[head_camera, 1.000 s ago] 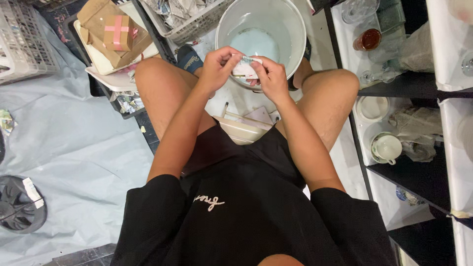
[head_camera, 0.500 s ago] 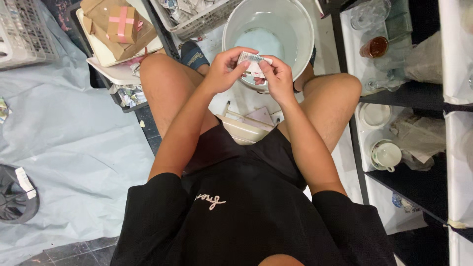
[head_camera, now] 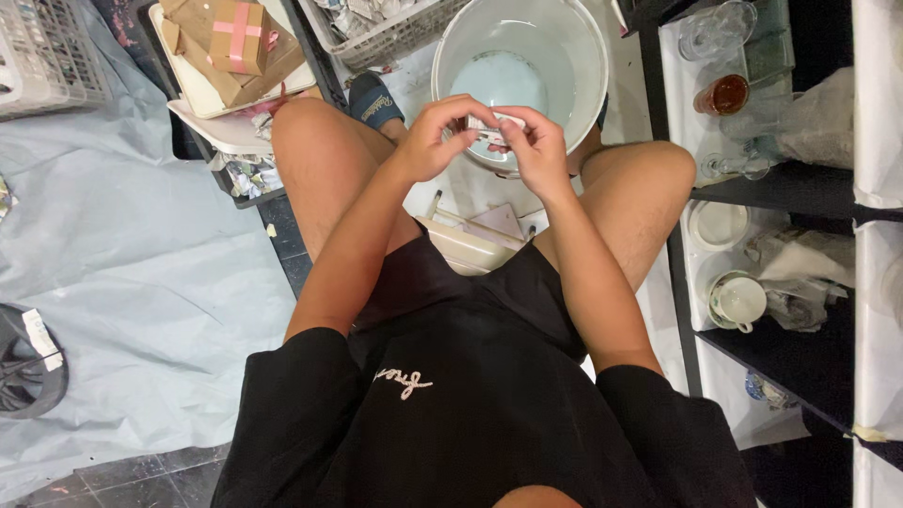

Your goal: The person sits cross-legged and repeatedly wraps individual glass cups and small bowls in newspaper. They fold the paper around each item, place the wrapped bundle into a white bucket, and continue with the next item from a nearby shelf.

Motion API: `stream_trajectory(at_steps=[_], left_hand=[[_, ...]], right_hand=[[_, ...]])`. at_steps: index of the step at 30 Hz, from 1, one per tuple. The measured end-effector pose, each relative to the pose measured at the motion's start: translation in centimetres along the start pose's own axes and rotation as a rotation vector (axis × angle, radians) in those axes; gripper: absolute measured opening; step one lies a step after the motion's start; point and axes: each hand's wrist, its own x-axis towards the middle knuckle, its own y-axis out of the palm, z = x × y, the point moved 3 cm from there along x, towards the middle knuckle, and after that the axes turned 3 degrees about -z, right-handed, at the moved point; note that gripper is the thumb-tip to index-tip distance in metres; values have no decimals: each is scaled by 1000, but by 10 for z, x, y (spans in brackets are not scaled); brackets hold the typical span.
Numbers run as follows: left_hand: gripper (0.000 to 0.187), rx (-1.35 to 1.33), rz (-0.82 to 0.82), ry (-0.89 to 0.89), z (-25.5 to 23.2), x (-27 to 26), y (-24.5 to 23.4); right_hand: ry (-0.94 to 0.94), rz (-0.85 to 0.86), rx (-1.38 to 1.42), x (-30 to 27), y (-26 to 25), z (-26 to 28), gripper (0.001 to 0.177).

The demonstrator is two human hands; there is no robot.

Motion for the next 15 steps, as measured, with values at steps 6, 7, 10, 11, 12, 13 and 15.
stream_trajectory(at_steps=[6, 7, 10, 11, 12, 13, 15], left_hand=[[12, 43, -115, -96, -17, 5, 8], [18, -18, -119, -77, -19, 4, 8], [29, 37, -115, -44, -23, 4, 7], [30, 95, -111, -38, -23, 4, 6], [30, 91, -104, -52, -23, 4, 5], [30, 87, -98, -65, -23, 3, 5], [28, 64, -95, -83, -21, 3, 5]], right_hand=[[-91, -64, -62, -7, 3, 14, 23], [-123, -68, -83, -9, 4, 17, 23], [-179, -84, -191, -12, 6, 23, 22], [-186, -93, -198, -13, 6, 24, 21], [-192, -101, -203, -14, 6, 25, 20], [-199, -109, -209, -15, 6, 26, 19], [-205, -106, -196, -15, 6, 26, 19]])
